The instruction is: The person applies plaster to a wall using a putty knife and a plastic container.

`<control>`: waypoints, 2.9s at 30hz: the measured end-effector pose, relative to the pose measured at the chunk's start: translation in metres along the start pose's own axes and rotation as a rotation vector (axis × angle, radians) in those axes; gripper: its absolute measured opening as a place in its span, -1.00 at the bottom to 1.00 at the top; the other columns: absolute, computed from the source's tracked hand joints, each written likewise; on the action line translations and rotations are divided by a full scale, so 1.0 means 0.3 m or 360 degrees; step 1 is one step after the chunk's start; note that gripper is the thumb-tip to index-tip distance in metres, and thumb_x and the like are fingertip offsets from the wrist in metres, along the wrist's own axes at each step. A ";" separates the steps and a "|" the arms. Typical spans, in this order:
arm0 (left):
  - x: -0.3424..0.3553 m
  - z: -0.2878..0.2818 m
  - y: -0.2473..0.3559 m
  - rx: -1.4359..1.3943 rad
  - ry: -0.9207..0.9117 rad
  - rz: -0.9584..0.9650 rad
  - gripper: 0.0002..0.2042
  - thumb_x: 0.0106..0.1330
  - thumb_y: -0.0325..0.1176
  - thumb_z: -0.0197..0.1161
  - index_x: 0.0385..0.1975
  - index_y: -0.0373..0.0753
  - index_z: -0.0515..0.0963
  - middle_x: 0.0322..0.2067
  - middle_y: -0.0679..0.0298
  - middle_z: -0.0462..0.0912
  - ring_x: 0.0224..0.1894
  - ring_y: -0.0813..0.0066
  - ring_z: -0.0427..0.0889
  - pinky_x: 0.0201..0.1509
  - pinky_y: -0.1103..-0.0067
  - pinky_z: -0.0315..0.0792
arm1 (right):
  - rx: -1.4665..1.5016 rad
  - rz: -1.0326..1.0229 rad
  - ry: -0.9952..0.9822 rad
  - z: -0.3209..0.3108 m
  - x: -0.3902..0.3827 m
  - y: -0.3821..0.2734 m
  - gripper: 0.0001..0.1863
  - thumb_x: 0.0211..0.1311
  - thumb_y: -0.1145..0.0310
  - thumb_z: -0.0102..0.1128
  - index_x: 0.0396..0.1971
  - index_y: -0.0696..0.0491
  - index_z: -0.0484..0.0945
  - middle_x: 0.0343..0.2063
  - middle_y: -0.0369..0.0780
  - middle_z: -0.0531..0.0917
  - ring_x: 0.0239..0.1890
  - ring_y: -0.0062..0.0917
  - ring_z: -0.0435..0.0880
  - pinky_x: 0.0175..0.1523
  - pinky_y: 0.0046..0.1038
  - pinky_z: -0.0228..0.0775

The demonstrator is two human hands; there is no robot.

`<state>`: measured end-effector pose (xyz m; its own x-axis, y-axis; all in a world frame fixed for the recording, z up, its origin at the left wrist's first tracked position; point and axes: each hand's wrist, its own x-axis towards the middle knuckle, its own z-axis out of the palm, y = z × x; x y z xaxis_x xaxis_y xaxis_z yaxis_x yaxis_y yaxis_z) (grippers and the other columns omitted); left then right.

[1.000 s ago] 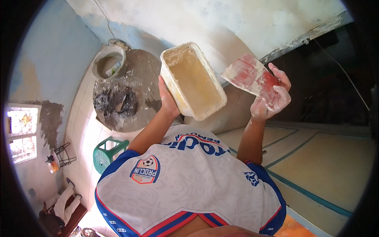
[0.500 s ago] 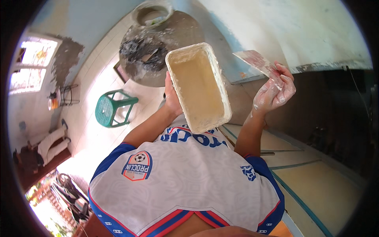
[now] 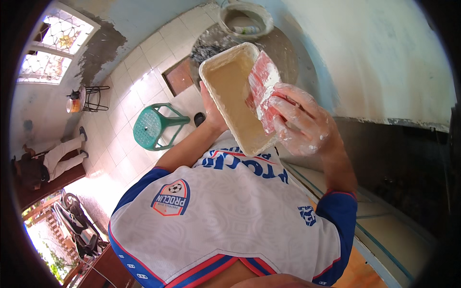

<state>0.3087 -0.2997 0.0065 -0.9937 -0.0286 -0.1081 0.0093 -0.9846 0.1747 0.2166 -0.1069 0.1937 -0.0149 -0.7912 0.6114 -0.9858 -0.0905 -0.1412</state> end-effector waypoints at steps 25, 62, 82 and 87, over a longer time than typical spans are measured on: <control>0.184 -0.260 0.855 0.0173 -0.0135 0.0528 -0.14 0.41 0.45 -0.40 0.44 -0.14 0.22 0.33 0.17 0.39 0.34 0.20 0.39 0.44 0.30 0.25 | -0.0070 0.1006 -0.0141 0.587 0.747 0.006 -0.78 0.20 0.56 0.28 -0.14 0.16 0.61 -0.26 -0.03 0.72 -0.26 -0.14 0.73 -0.17 -0.24 0.60; 0.337 -0.382 1.792 0.0112 -0.0150 0.0384 -0.07 0.28 0.59 -0.38 0.45 0.00 0.19 0.35 0.20 0.33 0.37 0.19 0.31 0.47 0.18 0.17 | 0.0480 0.1346 -0.0061 1.182 1.547 0.231 -0.85 0.13 0.64 0.18 -0.27 0.22 0.51 -0.41 0.09 0.64 -0.31 0.03 0.64 -0.20 -0.27 0.49; 0.526 -0.235 2.086 0.0218 0.0003 0.0467 0.01 0.20 0.64 -0.33 0.47 -0.06 0.14 0.37 0.15 0.31 0.37 0.13 0.36 0.41 0.16 0.30 | 0.1615 0.1747 0.0043 1.284 1.718 0.540 -0.81 0.24 0.65 0.25 -0.17 0.19 0.50 -0.23 -0.27 0.66 -0.24 -0.76 0.60 -0.12 -0.65 0.45; 0.658 -0.268 2.107 0.0369 0.0150 0.0729 -0.03 0.28 0.58 -0.34 0.47 -0.10 0.14 0.38 0.15 0.31 0.38 0.16 0.35 0.41 0.21 0.31 | 0.1885 0.1715 0.0265 1.225 1.747 0.684 -0.80 0.28 0.67 0.22 -0.14 0.20 0.47 -0.21 -0.21 0.70 -0.14 -0.70 0.65 -0.06 -0.61 0.50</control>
<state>0.1273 -0.9417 0.0169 -0.8792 -0.4733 -0.0558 0.4050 -0.8038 0.4358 0.0680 -0.7624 0.1990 -0.6766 -0.7290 -0.1035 0.1711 -0.0190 -0.9851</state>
